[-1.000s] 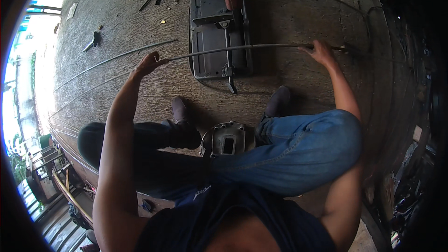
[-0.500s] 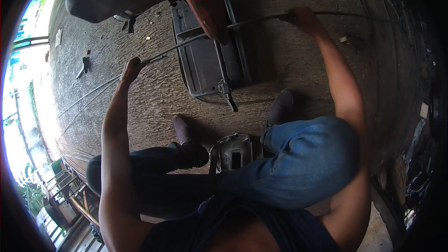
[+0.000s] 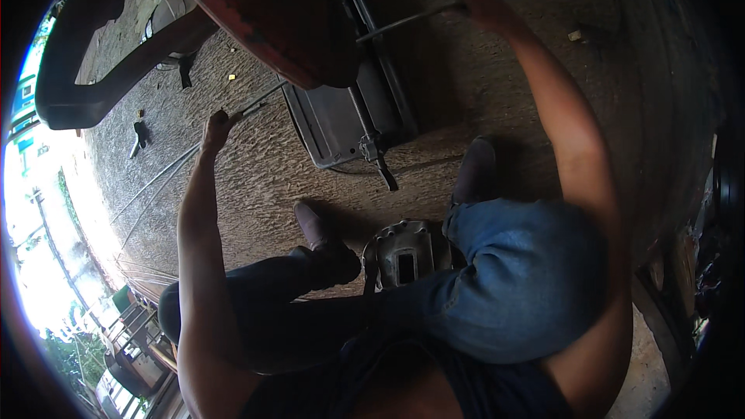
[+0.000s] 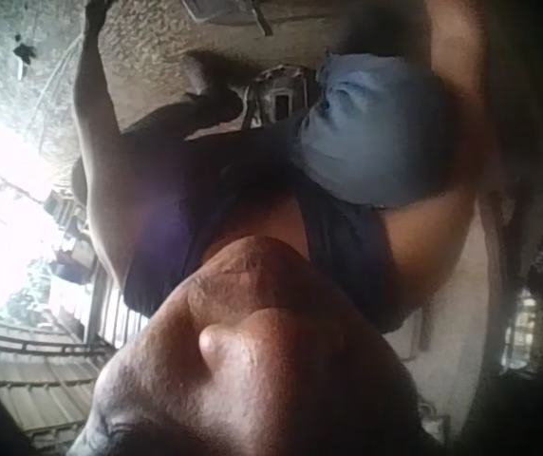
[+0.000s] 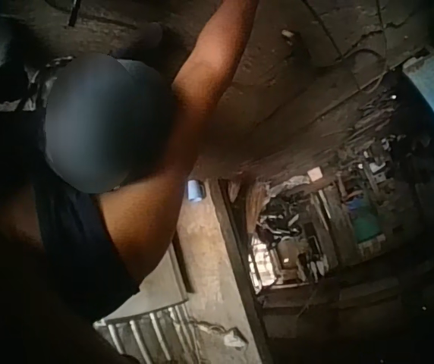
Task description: The recorder uses a circular metal saw to cut thin metal rods on a workshop floor.
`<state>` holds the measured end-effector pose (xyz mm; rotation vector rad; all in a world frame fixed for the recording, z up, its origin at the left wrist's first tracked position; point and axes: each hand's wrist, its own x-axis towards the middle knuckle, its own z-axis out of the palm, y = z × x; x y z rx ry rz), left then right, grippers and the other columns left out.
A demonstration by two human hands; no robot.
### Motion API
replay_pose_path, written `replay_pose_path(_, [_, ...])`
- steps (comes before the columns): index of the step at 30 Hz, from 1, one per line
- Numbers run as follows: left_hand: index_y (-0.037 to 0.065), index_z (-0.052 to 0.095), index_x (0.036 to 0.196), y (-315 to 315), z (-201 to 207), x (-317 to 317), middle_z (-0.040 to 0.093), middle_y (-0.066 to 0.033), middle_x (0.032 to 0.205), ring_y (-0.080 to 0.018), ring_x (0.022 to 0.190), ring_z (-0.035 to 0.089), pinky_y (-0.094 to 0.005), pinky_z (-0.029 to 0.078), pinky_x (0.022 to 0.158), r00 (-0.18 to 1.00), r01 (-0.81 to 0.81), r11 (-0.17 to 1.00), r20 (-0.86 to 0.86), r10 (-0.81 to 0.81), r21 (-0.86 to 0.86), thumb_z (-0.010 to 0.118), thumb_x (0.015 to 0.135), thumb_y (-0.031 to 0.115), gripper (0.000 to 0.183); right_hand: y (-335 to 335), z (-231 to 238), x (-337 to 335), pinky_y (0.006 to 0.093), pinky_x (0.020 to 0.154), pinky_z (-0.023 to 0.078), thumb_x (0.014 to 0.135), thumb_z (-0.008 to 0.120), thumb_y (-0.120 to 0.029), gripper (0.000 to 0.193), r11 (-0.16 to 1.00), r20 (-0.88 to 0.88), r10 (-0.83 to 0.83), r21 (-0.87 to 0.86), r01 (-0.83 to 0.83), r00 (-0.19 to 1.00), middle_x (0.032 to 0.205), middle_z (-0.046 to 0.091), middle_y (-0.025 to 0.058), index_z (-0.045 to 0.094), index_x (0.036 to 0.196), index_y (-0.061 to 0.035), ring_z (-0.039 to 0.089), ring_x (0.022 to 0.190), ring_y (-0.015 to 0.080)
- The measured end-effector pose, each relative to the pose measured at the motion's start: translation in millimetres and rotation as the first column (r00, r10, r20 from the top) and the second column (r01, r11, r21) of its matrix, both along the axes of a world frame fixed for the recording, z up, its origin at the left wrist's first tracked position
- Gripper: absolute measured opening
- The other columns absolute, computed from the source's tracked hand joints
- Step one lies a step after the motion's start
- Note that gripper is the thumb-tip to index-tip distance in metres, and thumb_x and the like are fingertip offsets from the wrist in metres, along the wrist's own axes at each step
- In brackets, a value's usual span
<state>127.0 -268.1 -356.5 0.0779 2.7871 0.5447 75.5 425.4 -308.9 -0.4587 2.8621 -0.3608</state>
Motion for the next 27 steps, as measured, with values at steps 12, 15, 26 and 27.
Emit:
replay_pose_path(12, [0.000,0.054,0.063,53.7,-1.2,2.2,0.047,-0.0096,0.055,-0.0186,0.052,0.039,-0.0380,0.038,0.054,1.000,-0.028,0.999,-0.010,0.027,-0.042,0.077,0.074,0.049,0.055,28.5,-27.0,-6.7,0.0458,0.064,0.046,0.080,0.060,-0.061,0.061,0.999,-0.112,0.001,-0.040,-0.005,0.994,0.066,0.060,0.0183,0.065,0.077,-0.0002,0.062,0.067,0.0348])
replay_pose_path(15, [0.001,0.064,0.075,45.2,9.1,-3.6,0.062,-0.0115,0.070,-0.0199,0.063,0.057,-0.0384,0.046,0.063,0.993,-0.019,0.987,0.113,0.037,-0.157,0.073,0.072,0.059,0.059,18.9,-11.3,-11.5,0.0457,0.078,0.050,0.081,0.058,-0.062,0.062,0.995,0.065,-0.016,0.095,0.009,0.998,0.087,0.066,0.0193,0.066,0.096,-0.0016,0.065,0.086,0.0348])
replay_pose_path(26, [0.007,0.040,0.137,139.0,431.3,-64.6,0.050,-0.0184,0.132,-0.0308,0.118,0.054,-0.0464,0.050,0.092,0.953,-0.174,0.642,-0.035,0.300,0.747,0.039,0.100,0.037,0.048,30.5,26.9,117.8,0.0395,0.083,0.048,0.087,0.064,-0.019,0.023,0.836,-0.335,-0.416,-0.506,0.211,0.846,0.104,0.062,0.0173,0.062,0.104,-0.0029,0.061,0.099,0.0330])
replay_pose_path(27, [0.009,0.038,0.139,153.7,452.6,-58.6,0.049,-0.0186,0.134,-0.0334,0.120,0.053,-0.0476,0.049,0.095,0.976,0.025,0.670,-0.162,0.143,0.742,0.039,0.100,0.032,0.045,28.5,34.0,137.7,0.0390,0.080,0.048,0.087,0.063,-0.018,0.021,0.787,-0.245,-0.466,-0.554,0.271,0.850,0.100,0.063,0.0170,0.062,0.101,-0.0019,0.062,0.096,0.0330])
